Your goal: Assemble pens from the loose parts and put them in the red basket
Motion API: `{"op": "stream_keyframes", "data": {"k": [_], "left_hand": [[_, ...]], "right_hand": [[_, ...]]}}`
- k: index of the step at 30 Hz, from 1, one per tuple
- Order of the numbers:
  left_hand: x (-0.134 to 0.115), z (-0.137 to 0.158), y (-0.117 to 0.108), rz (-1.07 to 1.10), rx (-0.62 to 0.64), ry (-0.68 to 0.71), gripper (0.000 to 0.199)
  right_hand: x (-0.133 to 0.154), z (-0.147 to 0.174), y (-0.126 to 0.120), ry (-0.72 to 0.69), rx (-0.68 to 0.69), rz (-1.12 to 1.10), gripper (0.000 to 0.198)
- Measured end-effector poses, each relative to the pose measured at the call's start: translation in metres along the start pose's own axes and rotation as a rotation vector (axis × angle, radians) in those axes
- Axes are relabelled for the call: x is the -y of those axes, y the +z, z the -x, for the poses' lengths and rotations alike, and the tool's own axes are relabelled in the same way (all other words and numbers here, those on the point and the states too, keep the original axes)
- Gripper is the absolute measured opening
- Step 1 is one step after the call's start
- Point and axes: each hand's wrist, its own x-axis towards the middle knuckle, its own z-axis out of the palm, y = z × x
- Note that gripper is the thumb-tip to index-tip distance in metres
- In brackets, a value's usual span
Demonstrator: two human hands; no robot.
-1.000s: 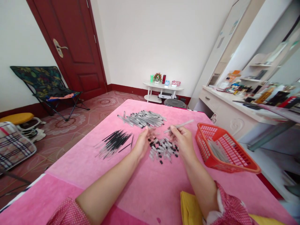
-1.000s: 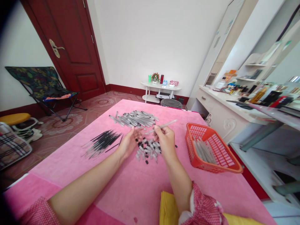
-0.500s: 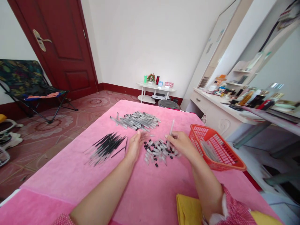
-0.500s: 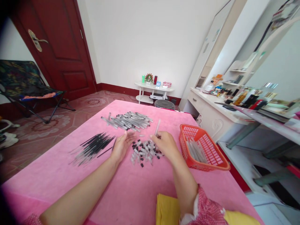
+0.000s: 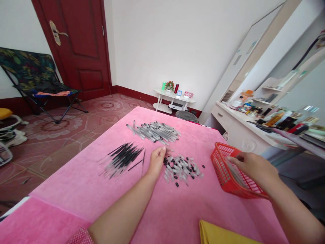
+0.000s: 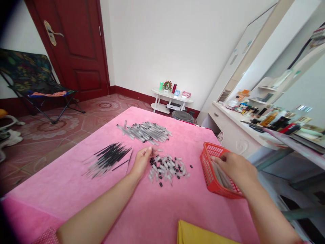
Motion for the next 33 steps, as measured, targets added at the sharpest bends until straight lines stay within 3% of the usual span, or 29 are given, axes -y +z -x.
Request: {"op": "stream_keyframes", "data": {"k": [1, 4, 9, 12, 15, 19, 22, 28, 30, 33], "left_hand": [[0.001, 0.000, 0.000, -0.019, 0.002, 0.001, 0.038], [0.001, 0.000, 0.000, -0.038, -0.005, 0.003, 0.036], [-0.001, 0.000, -0.004, -0.037, -0.095, 0.044, 0.037], [-0.006, 0.001, -0.007, -0.053, -0.158, 0.090, 0.038], [-0.015, 0.002, -0.009, -0.155, -0.241, 0.132, 0.038], [-0.025, 0.005, -0.012, -0.334, -0.336, 0.189, 0.035], [-0.027, 0.007, -0.014, -0.394, -0.351, 0.202, 0.033], [-0.027, 0.008, -0.015, -0.374, -0.324, 0.209, 0.031], [-0.026, 0.008, -0.014, -0.373, -0.306, 0.209, 0.031], [-0.022, 0.007, -0.012, -0.384, -0.283, 0.205, 0.032]], "right_hand": [[0.018, -0.002, -0.001, -0.028, 0.055, 0.005, 0.032], [0.085, -0.011, 0.009, -0.299, 0.136, -0.168, 0.025], [0.191, -0.028, 0.061, -0.568, 0.239, -0.347, 0.015], [0.233, -0.035, 0.086, -0.539, 0.252, -0.202, 0.019], [0.256, -0.039, 0.100, -0.453, 0.251, -0.076, 0.021], [0.269, -0.040, 0.107, -0.390, 0.260, 0.015, 0.025], [0.266, -0.040, 0.100, -0.369, 0.289, 0.071, 0.023], [0.216, -0.036, 0.053, -0.362, 0.366, 0.116, 0.011], [0.191, -0.028, 0.042, -0.370, 0.406, -0.014, 0.008], [0.165, -0.007, 0.039, -0.341, 0.440, -0.394, 0.010]]}}
